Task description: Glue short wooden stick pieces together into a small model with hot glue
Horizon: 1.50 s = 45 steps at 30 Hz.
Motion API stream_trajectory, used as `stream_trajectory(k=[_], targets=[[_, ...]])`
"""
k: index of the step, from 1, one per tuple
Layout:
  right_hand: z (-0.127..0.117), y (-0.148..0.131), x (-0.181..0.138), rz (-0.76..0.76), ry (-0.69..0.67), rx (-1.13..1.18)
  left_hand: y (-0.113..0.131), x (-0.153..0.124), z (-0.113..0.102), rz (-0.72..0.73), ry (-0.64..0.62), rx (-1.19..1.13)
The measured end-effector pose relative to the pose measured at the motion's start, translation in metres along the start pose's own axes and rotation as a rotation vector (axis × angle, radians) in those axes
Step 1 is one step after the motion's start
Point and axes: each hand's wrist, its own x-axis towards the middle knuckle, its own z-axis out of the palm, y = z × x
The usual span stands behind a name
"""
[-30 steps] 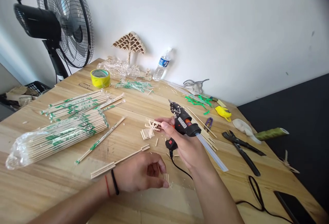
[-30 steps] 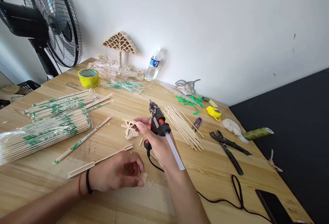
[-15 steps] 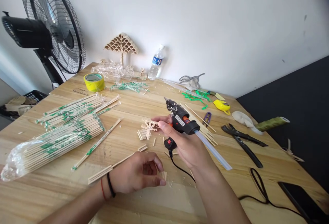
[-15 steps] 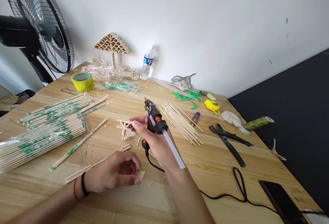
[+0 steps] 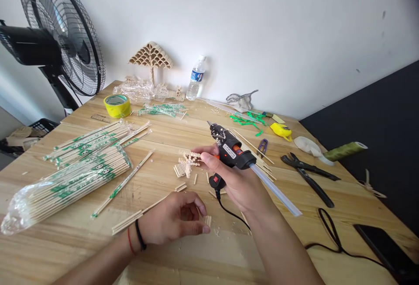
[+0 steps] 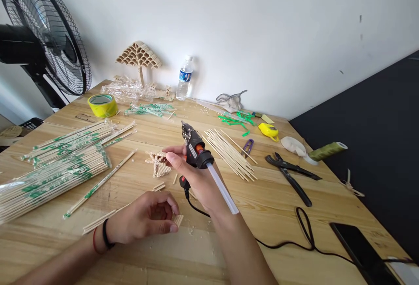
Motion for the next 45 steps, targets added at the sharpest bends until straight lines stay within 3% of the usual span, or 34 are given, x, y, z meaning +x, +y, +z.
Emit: stream_trajectory(k=[20, 33, 39, 45], targets=[[-0.004, 0.005, 0.0, -0.004, -0.033, 0.021, 0.002, 0.001, -0.001, 0.009, -0.001, 0.011], [-0.008, 0.011, 0.008, -0.031, 0.02, 0.094, -0.002, 0.002, -0.005, 0.024, -0.038, -0.067], [-0.022, 0.034, 0.022, -0.092, 0.081, -0.049, 0.002, 0.002, -0.007, 0.0, -0.037, -0.089], [-0.028, 0.046, 0.028, -0.205, 0.214, -0.422, 0.003, 0.002, -0.009, 0.003, -0.019, -0.078]])
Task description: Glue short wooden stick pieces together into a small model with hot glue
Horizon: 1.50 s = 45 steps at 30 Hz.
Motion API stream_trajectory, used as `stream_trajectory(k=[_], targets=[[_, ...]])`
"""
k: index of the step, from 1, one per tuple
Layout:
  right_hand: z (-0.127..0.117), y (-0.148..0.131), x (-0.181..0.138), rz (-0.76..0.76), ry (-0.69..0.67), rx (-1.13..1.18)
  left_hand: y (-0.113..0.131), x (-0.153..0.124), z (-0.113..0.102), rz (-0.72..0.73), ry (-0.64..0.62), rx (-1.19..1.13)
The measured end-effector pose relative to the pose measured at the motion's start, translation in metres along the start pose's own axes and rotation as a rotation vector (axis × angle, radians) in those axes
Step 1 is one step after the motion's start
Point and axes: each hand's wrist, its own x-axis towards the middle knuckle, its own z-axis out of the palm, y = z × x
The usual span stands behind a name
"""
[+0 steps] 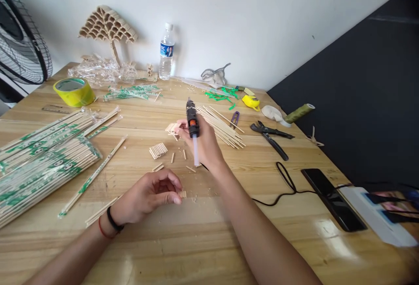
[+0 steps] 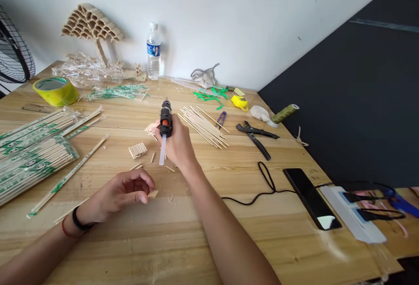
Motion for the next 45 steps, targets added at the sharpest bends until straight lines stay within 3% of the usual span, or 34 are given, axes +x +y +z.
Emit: stream_trajectory(k=[7, 15, 18, 22, 25, 27, 31, 34, 38, 45], targets=[[0.013, 0.012, -0.003, -0.08, -0.073, -0.253, 0.004, 0.0, -0.001, 0.019, 0.015, 0.027], [0.023, 0.016, 0.0, -0.127, -0.111, -0.304, 0.005, -0.001, -0.006, 0.055, 0.049, 0.114], [0.013, 0.003, 0.006, -0.222, -0.108, -0.268, 0.004, -0.001, -0.008, 0.084, 0.063, 0.142], [-0.017, -0.036, 0.004, -0.302, -0.042, -0.172, 0.005, 0.0, -0.01, 0.101, 0.08, 0.159], [-0.044, -0.065, -0.015, -0.161, 0.011, -0.087, 0.007, 0.0, -0.008, 0.092, 0.083, 0.143], [-0.061, -0.071, -0.036, -0.032, -0.062, -0.065, 0.008, 0.0, -0.006, 0.083, 0.073, 0.115], [-0.08, -0.043, -0.08, 0.157, -0.288, 0.119, 0.007, 0.0, -0.003, 0.061, 0.046, 0.015], [-0.083, -0.011, -0.1, 0.308, -0.352, 0.249, 0.003, 0.0, -0.002, 0.046, 0.047, -0.019], [-0.08, 0.009, -0.107, 0.28, -0.377, 0.27, 0.0, -0.001, -0.003, 0.039, 0.064, -0.047], [-0.077, 0.006, -0.113, 0.3, -0.418, 0.338, 0.001, 0.001, -0.006, 0.093, 0.12, -0.165]])
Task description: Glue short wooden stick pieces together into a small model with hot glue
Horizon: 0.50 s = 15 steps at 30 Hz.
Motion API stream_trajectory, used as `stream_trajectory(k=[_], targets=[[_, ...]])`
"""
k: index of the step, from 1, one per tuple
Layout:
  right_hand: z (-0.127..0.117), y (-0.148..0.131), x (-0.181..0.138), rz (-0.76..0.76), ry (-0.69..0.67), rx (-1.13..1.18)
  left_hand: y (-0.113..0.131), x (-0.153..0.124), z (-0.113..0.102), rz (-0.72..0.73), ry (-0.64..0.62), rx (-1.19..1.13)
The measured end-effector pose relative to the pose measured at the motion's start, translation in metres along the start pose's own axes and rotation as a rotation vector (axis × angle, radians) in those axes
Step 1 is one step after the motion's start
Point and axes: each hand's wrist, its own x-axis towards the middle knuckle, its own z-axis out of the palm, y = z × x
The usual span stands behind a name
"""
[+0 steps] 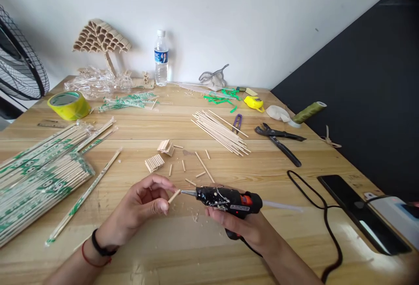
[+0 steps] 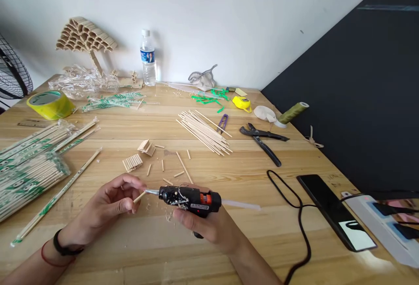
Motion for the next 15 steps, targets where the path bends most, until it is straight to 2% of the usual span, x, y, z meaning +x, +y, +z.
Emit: stream_trajectory(k=[5, 15], targets=[[0.01, 0.0, 0.0, 0.007, -0.073, 0.027, 0.0, 0.0, 0.0, 0.005, 0.004, -0.01], [0.014, 0.013, -0.005, 0.085, -0.036, 0.018, -0.005, -0.001, 0.001, -0.02, -0.016, -0.033]])
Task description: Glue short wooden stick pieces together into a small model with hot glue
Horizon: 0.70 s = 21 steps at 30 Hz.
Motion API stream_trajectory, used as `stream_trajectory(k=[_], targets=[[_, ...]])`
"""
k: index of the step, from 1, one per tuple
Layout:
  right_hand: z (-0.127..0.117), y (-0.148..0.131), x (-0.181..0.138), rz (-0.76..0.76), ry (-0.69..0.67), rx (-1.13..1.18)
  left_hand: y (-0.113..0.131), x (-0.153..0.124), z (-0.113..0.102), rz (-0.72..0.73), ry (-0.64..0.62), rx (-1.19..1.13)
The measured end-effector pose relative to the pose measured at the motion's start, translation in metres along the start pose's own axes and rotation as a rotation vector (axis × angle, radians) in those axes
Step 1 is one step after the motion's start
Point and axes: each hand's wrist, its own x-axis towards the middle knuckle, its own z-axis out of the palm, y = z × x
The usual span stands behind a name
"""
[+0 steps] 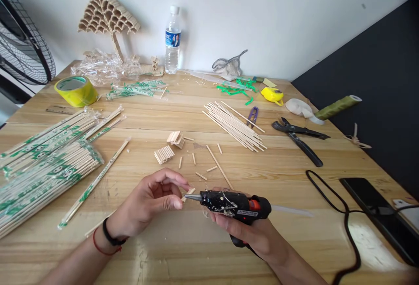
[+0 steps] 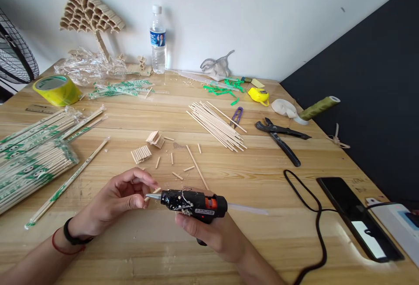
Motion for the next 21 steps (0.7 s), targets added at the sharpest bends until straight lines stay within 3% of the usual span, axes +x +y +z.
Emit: stream_trajectory(k=[4, 21], targets=[[0.0017, -0.0013, 0.0004, -0.008, -0.039, 0.011, 0.0001, 0.0, 0.0004, 0.0, -0.018, -0.004], [0.0001, -0.0053, 0.0013, -0.025, 0.022, -0.063, 0.0016, -0.0004, -0.0008, 0.02, -0.026, -0.004]])
